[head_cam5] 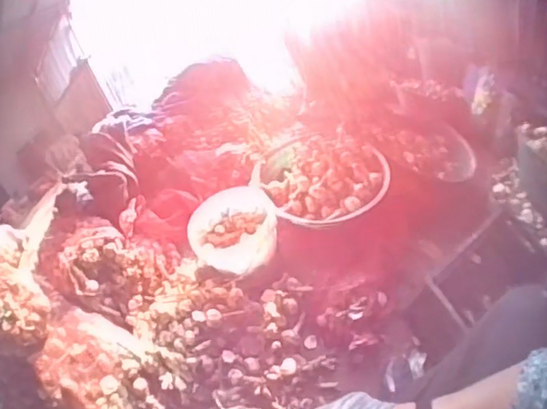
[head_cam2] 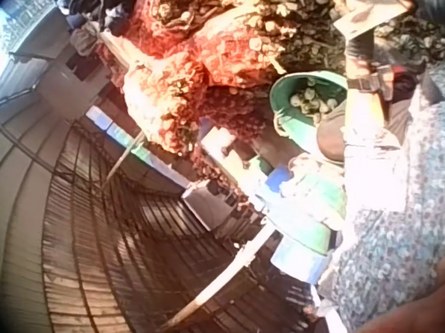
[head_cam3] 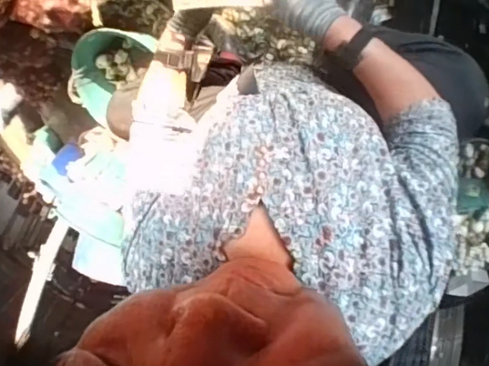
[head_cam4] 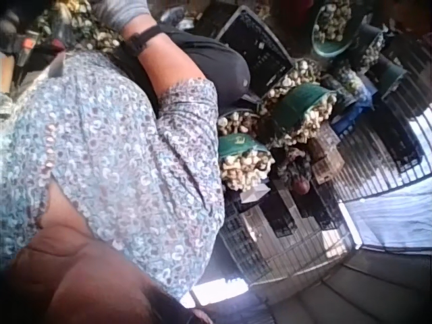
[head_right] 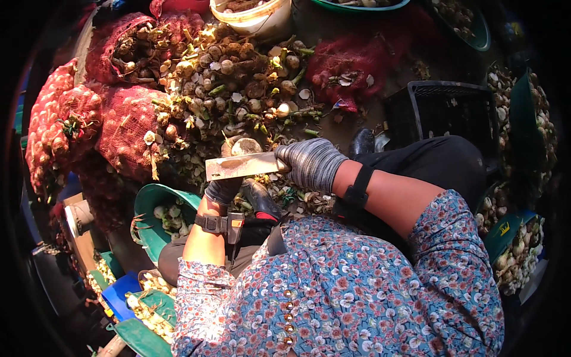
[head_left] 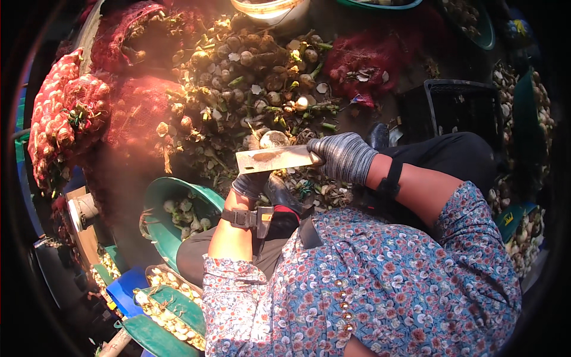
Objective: The person sits on the floor surrounded by large piles of garlic and uses a knife to peel the bulbs. They trim the ends and remove the outer layers, placing the cleaned garlic into a green basin while discarding the peels onto the floor.
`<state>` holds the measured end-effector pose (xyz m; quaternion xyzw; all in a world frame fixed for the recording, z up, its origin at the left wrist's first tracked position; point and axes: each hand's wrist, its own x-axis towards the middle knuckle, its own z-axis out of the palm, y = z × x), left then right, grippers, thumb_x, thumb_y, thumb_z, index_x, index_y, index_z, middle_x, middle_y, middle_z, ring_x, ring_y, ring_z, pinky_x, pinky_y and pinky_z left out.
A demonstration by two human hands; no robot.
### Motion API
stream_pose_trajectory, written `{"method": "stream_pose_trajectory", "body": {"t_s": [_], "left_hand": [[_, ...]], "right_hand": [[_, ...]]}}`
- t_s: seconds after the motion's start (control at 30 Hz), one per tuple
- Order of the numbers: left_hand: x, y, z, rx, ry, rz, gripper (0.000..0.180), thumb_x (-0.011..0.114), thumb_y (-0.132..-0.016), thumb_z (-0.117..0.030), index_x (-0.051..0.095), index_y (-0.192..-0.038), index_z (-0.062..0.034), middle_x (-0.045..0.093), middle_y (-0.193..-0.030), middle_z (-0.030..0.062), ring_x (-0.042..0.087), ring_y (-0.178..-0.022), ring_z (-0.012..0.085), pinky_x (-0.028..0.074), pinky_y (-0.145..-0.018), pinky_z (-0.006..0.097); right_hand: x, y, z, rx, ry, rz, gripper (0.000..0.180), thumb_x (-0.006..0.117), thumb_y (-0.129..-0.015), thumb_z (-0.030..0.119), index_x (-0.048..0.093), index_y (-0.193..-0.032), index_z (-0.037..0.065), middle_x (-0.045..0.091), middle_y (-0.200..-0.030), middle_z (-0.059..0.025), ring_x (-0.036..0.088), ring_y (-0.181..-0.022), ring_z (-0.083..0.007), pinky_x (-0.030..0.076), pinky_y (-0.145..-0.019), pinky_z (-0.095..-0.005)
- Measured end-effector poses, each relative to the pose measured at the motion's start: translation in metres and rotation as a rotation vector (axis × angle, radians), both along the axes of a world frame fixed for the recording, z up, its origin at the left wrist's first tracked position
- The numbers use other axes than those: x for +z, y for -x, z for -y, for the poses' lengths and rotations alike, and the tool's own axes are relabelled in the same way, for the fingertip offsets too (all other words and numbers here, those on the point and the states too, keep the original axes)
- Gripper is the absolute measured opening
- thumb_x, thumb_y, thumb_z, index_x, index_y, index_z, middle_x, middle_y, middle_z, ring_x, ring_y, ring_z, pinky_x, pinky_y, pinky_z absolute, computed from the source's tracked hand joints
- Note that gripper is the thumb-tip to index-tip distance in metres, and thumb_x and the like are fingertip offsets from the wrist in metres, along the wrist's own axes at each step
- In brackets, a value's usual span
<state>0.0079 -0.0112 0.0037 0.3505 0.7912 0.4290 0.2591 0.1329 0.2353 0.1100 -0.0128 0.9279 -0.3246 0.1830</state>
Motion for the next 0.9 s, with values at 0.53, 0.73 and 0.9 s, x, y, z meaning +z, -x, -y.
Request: {"method": "stream_pose_trajectory", "body": {"t_s": [0.53,0.73,0.9], "left_hand": [[0.1,-0.061,-0.024,0.182,-0.385,0.356,0.051,0.064,-0.091,-0.003,0.04,-0.135,-0.007,0.058,-0.117,0.0086,0.06,-0.106,0.0171,0.051,-0.094,0.031],[0.093,-0.069,-0.018,0.176,-0.333,0.164,0.059,0.069,-0.085,0.001,0.038,-0.134,-0.0068,0.056,-0.118,0.0089,0.059,-0.107,0.0197,0.051,-0.094,0.032],[0.152,-0.087,-0.023,0.219,-0.217,0.108,0.073,0.084,-0.069,-0.02,0.044,-0.128,-0.0078,0.055,-0.117,0.0093,0.059,-0.105,0.0223,0.051,-0.091,0.035]], "right_hand": [[0.001,-0.028,0.007,0.0,0.025,-0.187,0.026,0.066,-0.079,0.016,0.065,-0.104,0.011,0.067,-0.08,-0.0151,0.066,-0.079,-0.0373,0.052,-0.067,-0.0447],[-0.016,-0.022,0.002,0.052,0.015,-0.211,0.028,0.069,-0.073,0.015,0.063,-0.1,0.01,0.067,-0.083,-0.0169,0.067,-0.083,-0.0382,0.053,-0.07,-0.0455],[-0.074,-0.009,-0.056,-0.422,-0.209,0.137,0.025,0.062,-0.085,0.018,0.064,-0.107,0.005,0.069,-0.095,-0.02,0.067,-0.088,-0.0388,0.054,-0.076,-0.0461]]}}
